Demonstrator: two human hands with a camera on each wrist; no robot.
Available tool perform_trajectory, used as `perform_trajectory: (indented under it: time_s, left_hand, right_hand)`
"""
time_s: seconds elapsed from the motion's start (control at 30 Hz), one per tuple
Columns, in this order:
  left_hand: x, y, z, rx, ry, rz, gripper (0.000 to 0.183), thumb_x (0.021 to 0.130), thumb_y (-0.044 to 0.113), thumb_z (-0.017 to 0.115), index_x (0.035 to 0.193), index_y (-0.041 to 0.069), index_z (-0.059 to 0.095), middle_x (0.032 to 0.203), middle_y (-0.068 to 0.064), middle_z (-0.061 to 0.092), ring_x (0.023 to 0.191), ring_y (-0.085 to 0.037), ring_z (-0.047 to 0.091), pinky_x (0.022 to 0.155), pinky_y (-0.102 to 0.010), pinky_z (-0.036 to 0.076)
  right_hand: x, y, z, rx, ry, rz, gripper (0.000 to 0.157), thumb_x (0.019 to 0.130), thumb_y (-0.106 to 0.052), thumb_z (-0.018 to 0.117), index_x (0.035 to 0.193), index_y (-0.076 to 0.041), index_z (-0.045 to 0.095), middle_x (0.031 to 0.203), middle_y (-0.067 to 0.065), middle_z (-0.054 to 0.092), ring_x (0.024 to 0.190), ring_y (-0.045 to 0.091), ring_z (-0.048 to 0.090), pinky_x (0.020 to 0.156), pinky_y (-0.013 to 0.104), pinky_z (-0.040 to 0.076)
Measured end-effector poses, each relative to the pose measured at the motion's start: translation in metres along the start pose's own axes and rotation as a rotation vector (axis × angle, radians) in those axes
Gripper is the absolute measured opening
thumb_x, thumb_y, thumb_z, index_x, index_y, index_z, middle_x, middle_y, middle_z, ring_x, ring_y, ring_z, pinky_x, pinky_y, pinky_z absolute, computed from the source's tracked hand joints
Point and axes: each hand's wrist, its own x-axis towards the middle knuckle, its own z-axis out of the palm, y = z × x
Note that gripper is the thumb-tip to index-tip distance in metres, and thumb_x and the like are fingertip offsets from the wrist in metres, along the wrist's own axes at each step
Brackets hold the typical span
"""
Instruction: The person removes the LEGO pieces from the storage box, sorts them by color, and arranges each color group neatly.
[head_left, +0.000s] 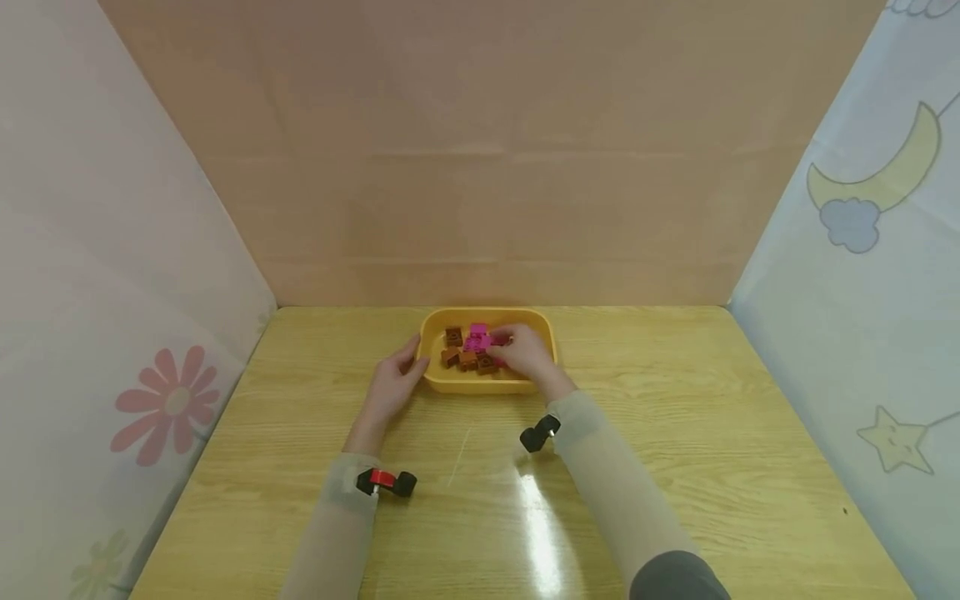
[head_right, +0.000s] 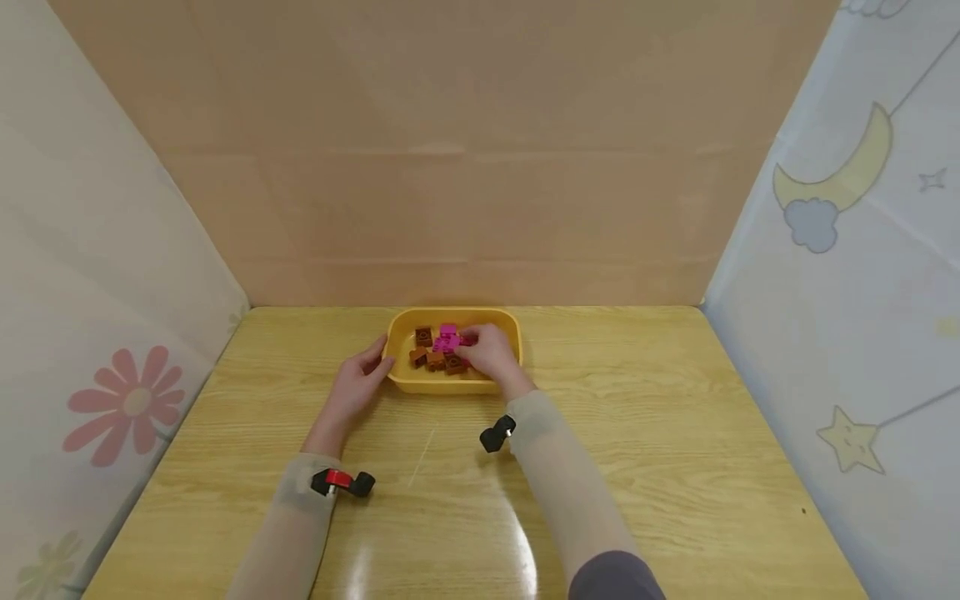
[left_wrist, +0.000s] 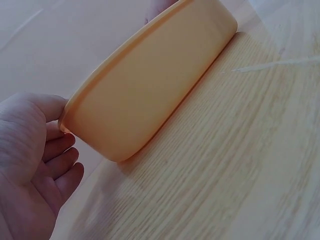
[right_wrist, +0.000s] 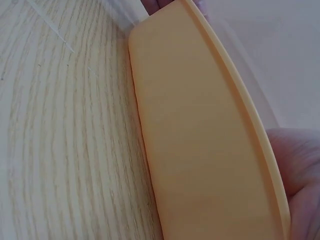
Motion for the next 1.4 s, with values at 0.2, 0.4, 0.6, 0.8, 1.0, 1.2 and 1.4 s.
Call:
perform_trajectory:
  time_s: [0.2,0.4,0.6,0.8,1.0,1.2,1.4]
  left_hand:
    - [-0.0011,0.0011,-0.0008,-0.012,-0.007,-0.015,0.057,0.109,0.019,0.065,0.159,-0.002,0.046,0.165,-0.015,0.042,0.155,-0.033,0.039,0.127,-0.044,0.033]
    - [-0.0023,0.0017,-0.0014,-0.004,-0.011,-0.015,0.058,0.110,0.022,0.065,0.159,-0.001,0.045,0.166,-0.015,0.042,0.155,-0.032,0.039,0.127,-0.045,0.033]
    - [-0.0034,0.0016,-0.0023,0.011,-0.010,-0.007,0.059,0.110,0.025,0.065,0.160,0.000,0.045,0.166,-0.015,0.042,0.154,-0.033,0.040,0.126,-0.046,0.034]
    - [-0.0041,0.0029,-0.0046,0.006,-0.005,-0.026,0.059,0.110,0.026,0.066,0.159,0.001,0.046,0.165,-0.014,0.044,0.154,-0.032,0.041,0.126,-0.045,0.036]
    - [-0.0053,0.0037,-0.0060,-0.005,-0.003,-0.023,0.058,0.110,0.022,0.065,0.159,-0.001,0.046,0.165,-0.015,0.042,0.154,-0.032,0.040,0.125,-0.045,0.036]
    - [-0.0062,0.0023,-0.0067,-0.006,-0.003,-0.019,0.058,0.110,0.021,0.065,0.159,-0.002,0.045,0.165,-0.015,0.042,0.154,-0.033,0.040,0.125,-0.045,0.036]
    - [-0.0058,0.0026,-0.0062,-0.006,-0.011,-0.029,0.059,0.110,0.026,0.064,0.160,0.000,0.045,0.166,-0.014,0.041,0.155,-0.031,0.038,0.125,-0.042,0.036]
  right_hand:
    - [-0.0001,-0.0016,0.0039,-0.044,0.018,-0.030,0.039,0.098,-0.018,0.080,0.132,-0.001,0.074,0.122,0.015,0.075,0.107,0.028,0.070,0.098,0.044,0.058]
    - [-0.0009,-0.0026,0.0061,-0.053,0.028,-0.036,0.038,0.097,-0.016,0.080,0.131,-0.001,0.075,0.120,0.014,0.075,0.103,0.028,0.070,0.095,0.043,0.059]
    - [-0.0004,-0.0020,0.0073,-0.053,0.024,-0.028,0.036,0.098,-0.015,0.080,0.131,-0.003,0.075,0.120,0.013,0.074,0.105,0.027,0.069,0.095,0.042,0.059]
    - [-0.0018,-0.0045,0.0074,-0.023,0.027,-0.030,0.035,0.097,-0.014,0.080,0.130,-0.002,0.075,0.116,0.013,0.074,0.102,0.027,0.070,0.092,0.041,0.060]
    - [-0.0036,-0.0082,0.0073,-0.002,0.038,-0.039,0.034,0.097,-0.016,0.081,0.127,-0.002,0.075,0.114,0.012,0.075,0.102,0.026,0.072,0.091,0.040,0.061]
    - [-0.0066,-0.0083,0.0078,0.016,0.044,-0.042,0.034,0.098,-0.019,0.080,0.128,-0.004,0.074,0.112,0.010,0.073,0.100,0.025,0.071,0.087,0.038,0.061]
    - [-0.0083,-0.0062,0.0067,0.064,0.073,-0.044,0.035,0.100,-0.024,0.078,0.131,-0.007,0.072,0.114,0.008,0.073,0.104,0.026,0.068,0.087,0.040,0.061]
